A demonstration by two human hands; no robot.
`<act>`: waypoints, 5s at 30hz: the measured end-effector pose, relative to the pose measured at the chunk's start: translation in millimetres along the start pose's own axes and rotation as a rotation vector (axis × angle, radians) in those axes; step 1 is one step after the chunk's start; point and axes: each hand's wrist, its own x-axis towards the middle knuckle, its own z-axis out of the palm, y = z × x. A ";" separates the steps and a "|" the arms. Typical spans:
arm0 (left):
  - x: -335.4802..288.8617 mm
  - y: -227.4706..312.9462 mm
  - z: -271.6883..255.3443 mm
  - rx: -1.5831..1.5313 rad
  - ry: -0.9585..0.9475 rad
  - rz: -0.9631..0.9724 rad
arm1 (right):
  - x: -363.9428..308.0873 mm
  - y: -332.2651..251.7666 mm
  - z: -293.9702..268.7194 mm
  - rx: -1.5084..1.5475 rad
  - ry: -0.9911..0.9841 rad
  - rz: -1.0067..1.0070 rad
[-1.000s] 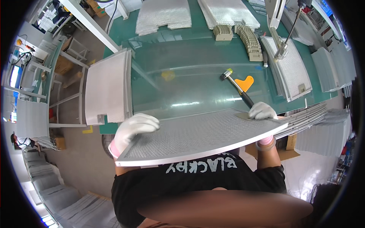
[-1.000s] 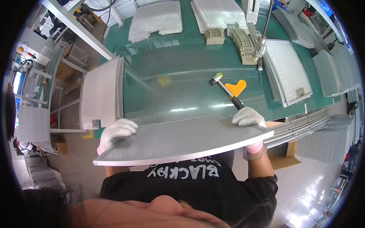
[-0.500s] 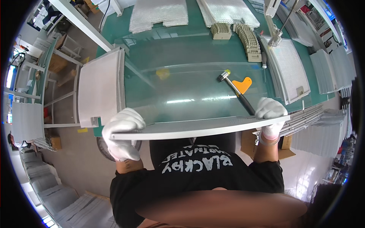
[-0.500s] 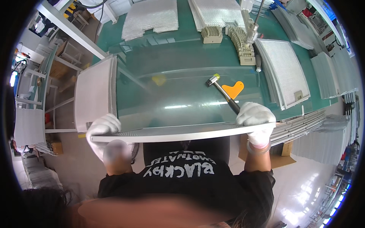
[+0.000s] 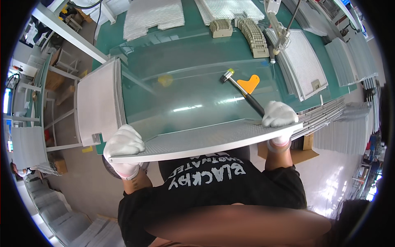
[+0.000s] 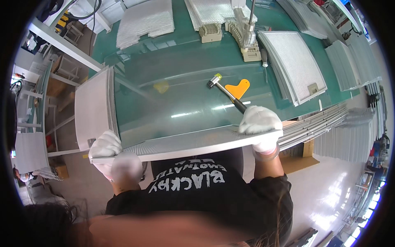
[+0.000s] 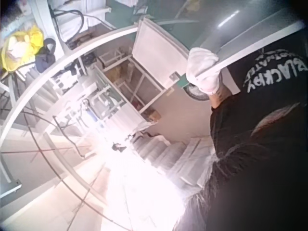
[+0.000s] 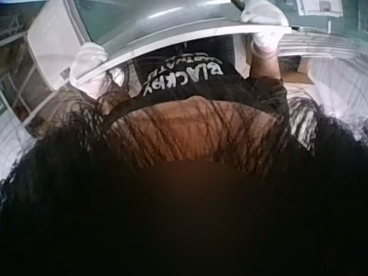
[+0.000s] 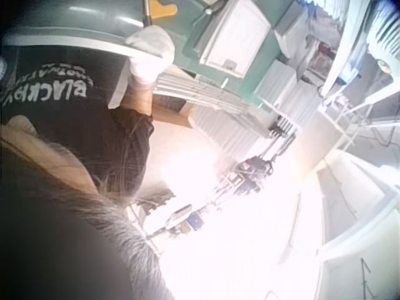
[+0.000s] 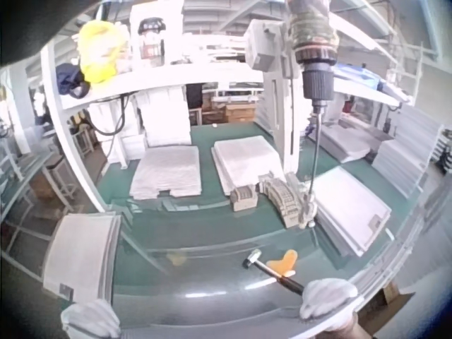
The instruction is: Assemble a metal mesh filter by fitting components together and securing with tools.
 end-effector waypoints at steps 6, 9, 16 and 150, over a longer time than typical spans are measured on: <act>-10.1 -6.5 -30.8 -0.105 -0.163 -0.041 | 4.9 2.4 1.2 -0.006 -0.057 0.075; -17.7 -8.1 -34.7 -0.079 -0.117 -0.008 | 3.4 -1.2 7.4 -0.037 -0.061 0.055; -11.0 -9.7 -29.1 -0.072 -0.080 0.002 | -13.7 18.3 4.0 0.022 0.087 0.062; -36.1 42.1 43.4 0.958 -0.923 -0.110 | -18.5 -37.6 88.0 -1.046 -1.031 -0.116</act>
